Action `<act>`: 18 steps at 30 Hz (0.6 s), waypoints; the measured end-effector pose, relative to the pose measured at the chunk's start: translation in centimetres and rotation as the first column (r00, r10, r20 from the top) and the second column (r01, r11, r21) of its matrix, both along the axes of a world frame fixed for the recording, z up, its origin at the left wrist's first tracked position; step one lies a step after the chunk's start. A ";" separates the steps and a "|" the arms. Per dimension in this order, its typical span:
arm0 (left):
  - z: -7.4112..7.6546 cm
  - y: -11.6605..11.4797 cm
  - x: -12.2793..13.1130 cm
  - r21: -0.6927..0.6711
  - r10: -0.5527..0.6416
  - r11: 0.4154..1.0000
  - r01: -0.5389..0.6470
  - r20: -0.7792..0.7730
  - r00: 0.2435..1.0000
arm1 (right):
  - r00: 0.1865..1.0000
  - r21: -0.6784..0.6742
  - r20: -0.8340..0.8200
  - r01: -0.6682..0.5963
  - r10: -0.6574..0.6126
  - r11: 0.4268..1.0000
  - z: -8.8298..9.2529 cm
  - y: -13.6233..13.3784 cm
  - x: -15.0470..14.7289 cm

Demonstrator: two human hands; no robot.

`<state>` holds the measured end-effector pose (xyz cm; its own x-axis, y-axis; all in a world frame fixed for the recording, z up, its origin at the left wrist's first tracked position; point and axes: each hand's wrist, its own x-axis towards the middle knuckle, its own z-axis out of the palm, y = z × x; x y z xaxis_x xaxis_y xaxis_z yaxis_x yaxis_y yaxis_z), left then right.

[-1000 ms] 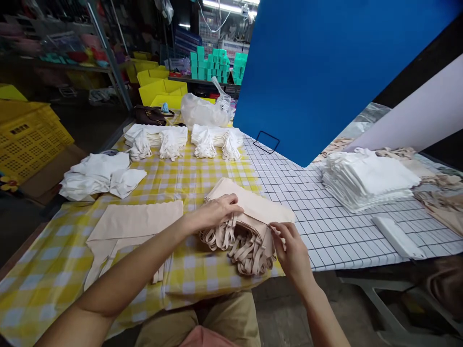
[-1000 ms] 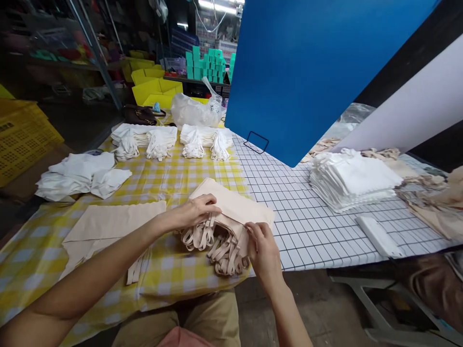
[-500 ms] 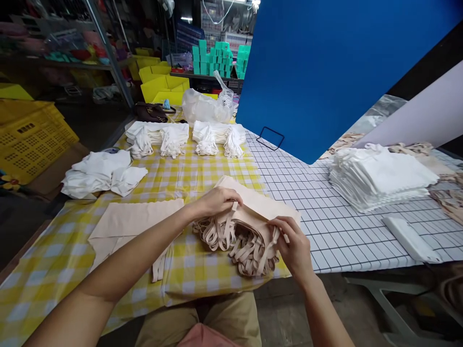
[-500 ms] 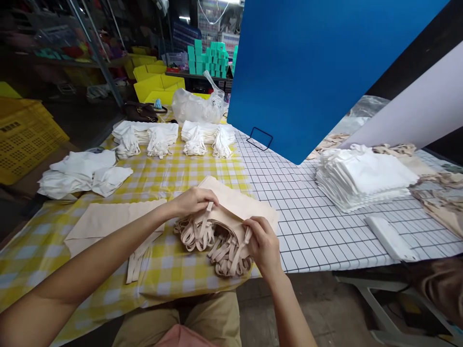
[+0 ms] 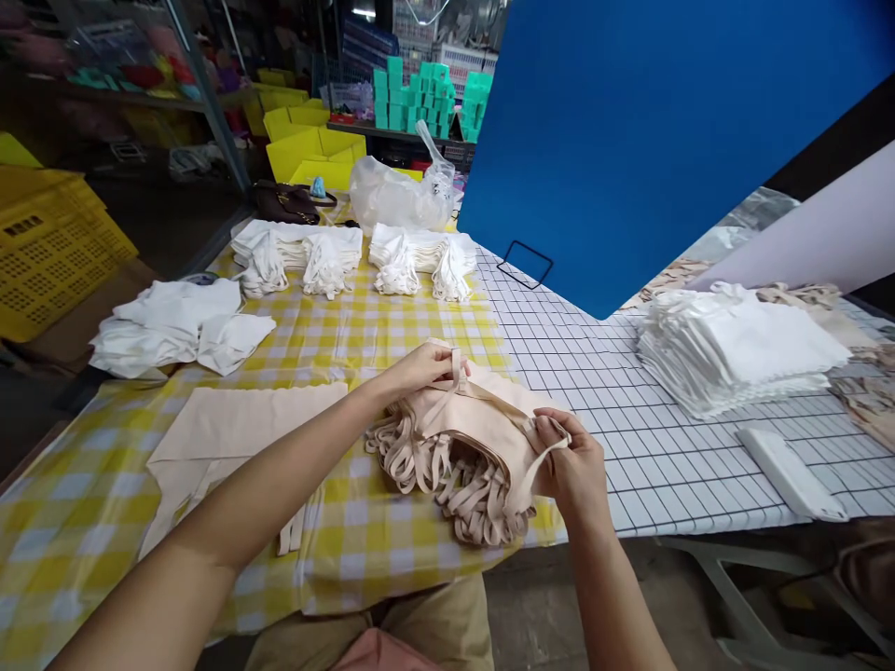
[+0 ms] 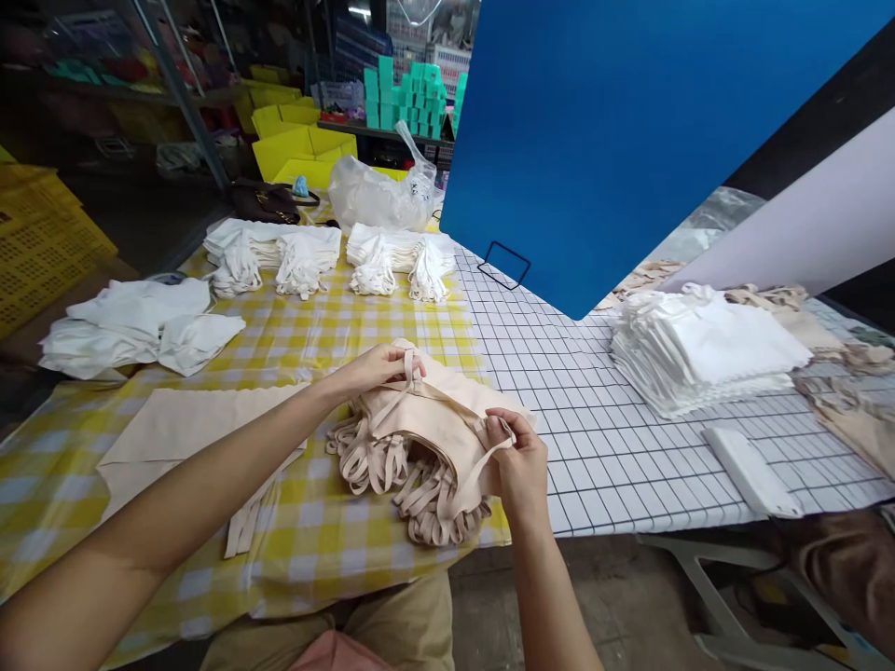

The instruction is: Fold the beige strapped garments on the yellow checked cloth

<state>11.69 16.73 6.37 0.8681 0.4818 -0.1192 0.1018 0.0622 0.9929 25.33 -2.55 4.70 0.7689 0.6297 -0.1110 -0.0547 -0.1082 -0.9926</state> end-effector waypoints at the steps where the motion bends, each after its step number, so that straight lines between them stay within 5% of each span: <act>1: 0.1 0.0 0.1 0.001 -0.002 1.000 0.002 -0.009 1.000 | 0.998 0.010 -0.057 0.006 -0.005 1.000 0.0 0.0 0.0; 9: -0.8 0.5 0.5 -0.057 -0.015 0.998 0.014 -0.004 1.000 | 0.986 0.038 -0.167 0.022 -0.015 0.999 -0.4 0.0 0.4; 15: 0.0 -0.3 -0.8 -0.016 0.010 1.000 -0.010 0.040 0.999 | 0.984 0.071 -0.180 0.000 0.013 0.997 0.3 -0.4 -0.3; 18: 0.5 -1.2 -2.5 -0.010 0.031 0.999 -0.030 0.013 0.999 | 0.991 -0.015 -0.131 -0.044 0.041 0.999 0.4 -1.1 -0.6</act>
<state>9.24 15.53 6.84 0.8546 0.5069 -0.1127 0.0865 0.0750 0.9934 24.73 -3.65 5.08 0.7197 0.6585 -0.2198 -0.1784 -0.1305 -0.9753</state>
